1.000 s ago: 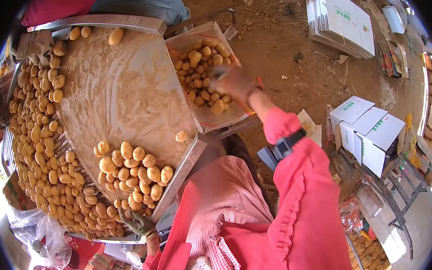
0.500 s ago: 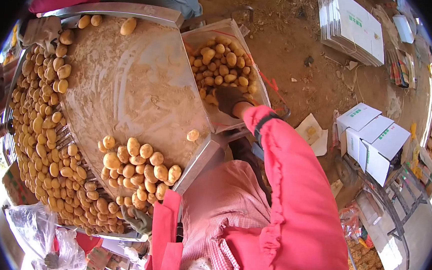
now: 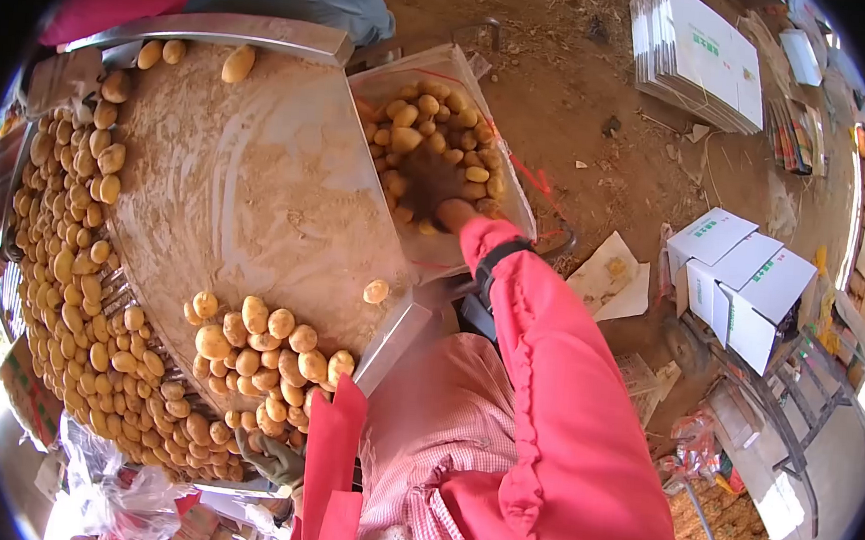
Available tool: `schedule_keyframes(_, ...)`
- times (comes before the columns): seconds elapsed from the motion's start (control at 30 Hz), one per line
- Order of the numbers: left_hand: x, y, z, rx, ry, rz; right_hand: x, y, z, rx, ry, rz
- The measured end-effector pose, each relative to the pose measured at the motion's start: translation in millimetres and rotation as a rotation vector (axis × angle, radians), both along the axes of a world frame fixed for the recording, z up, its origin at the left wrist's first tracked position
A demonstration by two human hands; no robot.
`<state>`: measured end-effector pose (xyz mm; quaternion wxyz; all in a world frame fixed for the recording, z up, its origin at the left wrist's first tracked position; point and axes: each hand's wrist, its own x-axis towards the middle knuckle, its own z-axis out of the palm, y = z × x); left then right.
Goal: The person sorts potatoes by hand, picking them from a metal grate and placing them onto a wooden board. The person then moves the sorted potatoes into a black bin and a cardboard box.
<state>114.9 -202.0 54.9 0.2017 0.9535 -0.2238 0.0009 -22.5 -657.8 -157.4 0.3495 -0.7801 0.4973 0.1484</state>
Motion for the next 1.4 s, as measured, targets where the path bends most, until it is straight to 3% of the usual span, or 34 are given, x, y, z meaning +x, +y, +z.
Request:
schedule_keyframes(0.07,0,5,-3,-0.006,-0.019,-0.012,18,16,-9,-0.005,0.018,-0.002)
schedule_keyframes(0.1,1,5,-4,-0.004,-0.035,-0.016,25,33,-40,-0.194,-0.063,0.482)
schedule_keyframes(0.17,4,9,-6,0.004,-0.049,-0.027,22,40,-49,-0.377,-0.144,0.958)
schedule_keyframes(0.23,5,20,-12,0.027,-0.070,-0.049,-2,13,-5,0.029,-0.162,0.071)
schedule_keyframes(0.33,-2,2,-2,-0.021,-0.017,0.018,-32,-37,46,0.134,0.022,-0.018)
schedule_keyframes(0.4,-2,-4,-1,-0.012,0.010,0.080,-56,-56,48,0.176,-0.022,-0.300)
schedule_keyframes(0.5,4,15,-9,-0.004,-0.032,-0.025,-63,-33,-12,-0.035,0.096,-0.438)
schedule_keyframes(0.57,3,6,-3,-0.008,-0.005,0.008,-64,-22,-49,-0.204,0.032,-0.242)
schedule_keyframes(0.63,-3,1,-5,-0.027,0.033,0.040,-37,-20,13,0.249,0.096,-0.078)
schedule_keyframes(0.8,2,3,-7,-0.029,0.002,0.003,-16,21,5,0.240,0.011,0.197)
schedule_keyframes(0.9,1,7,-3,0.011,0.062,0.040,-37,6,23,0.340,-0.103,0.202)
schedule_keyframes(0.93,0,4,-1,-0.036,0.093,0.073,-51,5,-20,0.320,-0.052,0.106)
schedule_keyframes(0.97,0,-2,0,-0.082,0.119,0.113,-64,2,15,0.277,-0.291,-0.057)
schedule_keyframes(1.0,1,-1,-2,-0.067,0.061,0.083,-68,-4,64,0.349,-0.328,-0.237)
schedule_keyframes(1.03,3,3,-5,-0.048,0.005,0.052,-88,-12,46,0.371,-0.424,-0.255)
schedule_keyframes(1.07,7,7,-9,-0.056,-0.056,0.012,-86,-12,106,0.567,-0.589,-0.502)
schedule_keyframes(1.13,3,0,-3,-0.058,-0.068,0.023,-95,-20,162,0.772,-0.676,-0.635)
schedule_keyframes(1.23,-2,-8,2,-0.152,0.006,0.116,-92,-15,211,0.846,-0.816,-0.516)
schedule_keyframes(1.3,4,0,-8,-0.156,-0.088,0.048,-64,4,248,0.901,-0.815,-0.405)
schedule_keyframes(1.4,1,-11,8,-0.130,-0.061,0.092,-27,30,210,0.684,-0.711,-0.136)
